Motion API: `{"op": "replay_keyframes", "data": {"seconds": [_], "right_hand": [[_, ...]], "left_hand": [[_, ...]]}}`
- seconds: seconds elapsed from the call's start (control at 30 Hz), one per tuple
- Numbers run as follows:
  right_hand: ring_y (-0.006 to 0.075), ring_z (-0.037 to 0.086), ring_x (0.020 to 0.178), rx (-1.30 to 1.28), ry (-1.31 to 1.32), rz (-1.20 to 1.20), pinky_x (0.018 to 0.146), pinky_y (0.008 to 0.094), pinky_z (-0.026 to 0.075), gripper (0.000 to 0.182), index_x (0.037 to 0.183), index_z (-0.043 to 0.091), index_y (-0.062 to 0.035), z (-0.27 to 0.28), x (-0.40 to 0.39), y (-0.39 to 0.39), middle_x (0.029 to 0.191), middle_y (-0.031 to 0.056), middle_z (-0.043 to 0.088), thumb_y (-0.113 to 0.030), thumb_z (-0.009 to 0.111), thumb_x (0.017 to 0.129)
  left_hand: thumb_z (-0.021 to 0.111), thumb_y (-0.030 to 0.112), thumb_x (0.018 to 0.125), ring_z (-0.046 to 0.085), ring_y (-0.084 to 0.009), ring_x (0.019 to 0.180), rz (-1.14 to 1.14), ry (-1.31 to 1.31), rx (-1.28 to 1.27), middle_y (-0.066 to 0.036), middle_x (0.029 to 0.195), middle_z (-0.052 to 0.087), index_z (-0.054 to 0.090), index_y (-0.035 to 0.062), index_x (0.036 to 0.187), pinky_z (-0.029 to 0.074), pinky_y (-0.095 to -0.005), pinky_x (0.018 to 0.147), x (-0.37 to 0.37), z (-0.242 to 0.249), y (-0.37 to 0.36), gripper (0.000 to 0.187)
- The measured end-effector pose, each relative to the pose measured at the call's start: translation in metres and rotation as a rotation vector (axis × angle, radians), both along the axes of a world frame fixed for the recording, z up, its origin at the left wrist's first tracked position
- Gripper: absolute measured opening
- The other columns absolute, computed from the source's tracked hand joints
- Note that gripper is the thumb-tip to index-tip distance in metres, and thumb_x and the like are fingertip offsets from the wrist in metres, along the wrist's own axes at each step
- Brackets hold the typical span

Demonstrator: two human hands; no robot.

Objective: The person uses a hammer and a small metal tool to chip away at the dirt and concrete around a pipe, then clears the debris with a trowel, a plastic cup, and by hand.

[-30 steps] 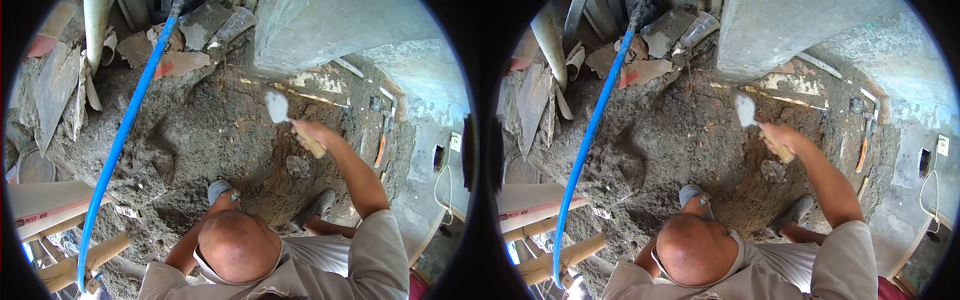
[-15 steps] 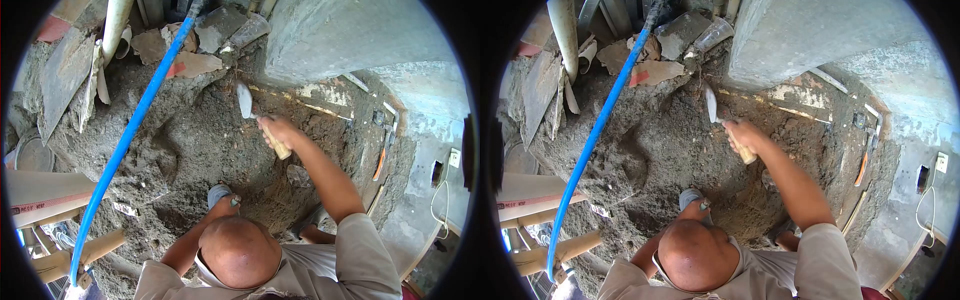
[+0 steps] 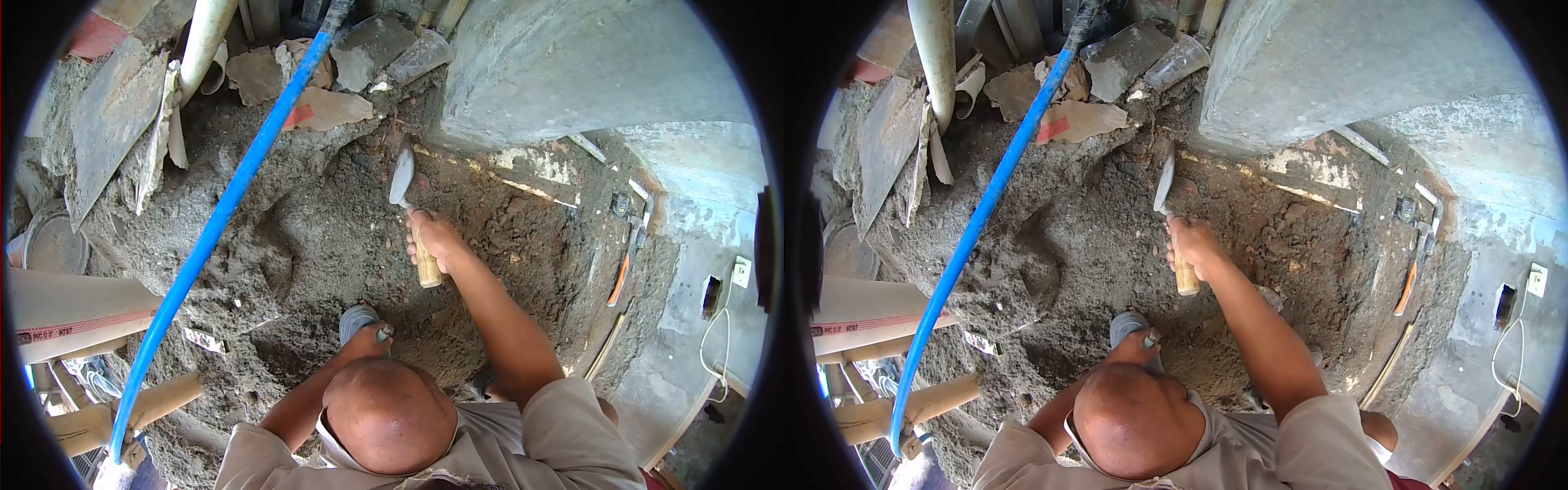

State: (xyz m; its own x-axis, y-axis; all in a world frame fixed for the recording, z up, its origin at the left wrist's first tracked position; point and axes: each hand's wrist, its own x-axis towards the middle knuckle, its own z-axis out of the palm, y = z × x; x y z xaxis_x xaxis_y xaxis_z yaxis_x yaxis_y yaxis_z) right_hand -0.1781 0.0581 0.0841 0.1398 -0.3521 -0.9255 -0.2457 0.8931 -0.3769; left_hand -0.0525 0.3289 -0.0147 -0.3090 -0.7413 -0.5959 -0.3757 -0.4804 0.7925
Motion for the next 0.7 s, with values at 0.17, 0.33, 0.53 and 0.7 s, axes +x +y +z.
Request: {"op": "replay_keyframes", "data": {"seconds": [0.17,0.33,0.53,0.7], "right_hand": [[0.0133,0.048,0.052,-0.082,0.023,-0.125,0.045,0.0311,0.045,0.034,0.098,0.046,-0.0052,0.029,-0.018,0.040,0.070,0.0028,0.047,-0.039,0.050,0.096],[0.0134,0.049,0.051,-0.046,-0.087,-0.047,0.044,0.0306,0.045,0.033,0.097,0.047,-0.0054,0.011,-0.005,0.006,0.070,0.0030,0.047,-0.038,0.050,0.097],[0.0167,0.047,0.052,0.081,-0.162,-0.555,0.046,0.0335,0.043,0.032,0.093,0.044,-0.0056,0.012,0.030,0.042,0.069,0.0031,0.045,-0.037,0.048,0.097],[0.0157,0.051,0.050,-0.020,-0.117,-0.171,0.043,0.0320,0.045,0.035,0.094,0.047,-0.0065,0.030,0.000,0.025,0.069,0.0041,0.050,-0.041,0.051,0.095]], "left_hand": [[0.064,0.025,0.084,0.064,-0.0350,0.088,0.035,0.085,0.069,-0.024,0.090,0.065,0.055,-0.0024,0.116,0.049,-0.0404,0.080,0.009,0.032,-0.034,0.044],[0.060,0.023,0.087,0.061,-0.0327,0.076,0.151,0.159,0.217,-0.019,0.078,0.061,0.053,0.0011,0.104,0.046,-0.0408,0.072,0.011,0.059,-0.095,0.028],[0.059,0.016,0.085,0.058,-0.0295,0.076,0.117,0.012,-0.022,-0.017,0.083,0.059,0.051,0.0018,0.104,0.046,-0.0398,0.074,0.035,0.092,-0.112,0.025],[0.059,0.011,0.087,0.056,-0.0233,0.082,0.282,0.104,0.094,-0.013,0.087,0.055,0.051,0.0017,0.105,0.045,-0.0369,0.075,0.056,0.119,-0.132,0.022]]}}
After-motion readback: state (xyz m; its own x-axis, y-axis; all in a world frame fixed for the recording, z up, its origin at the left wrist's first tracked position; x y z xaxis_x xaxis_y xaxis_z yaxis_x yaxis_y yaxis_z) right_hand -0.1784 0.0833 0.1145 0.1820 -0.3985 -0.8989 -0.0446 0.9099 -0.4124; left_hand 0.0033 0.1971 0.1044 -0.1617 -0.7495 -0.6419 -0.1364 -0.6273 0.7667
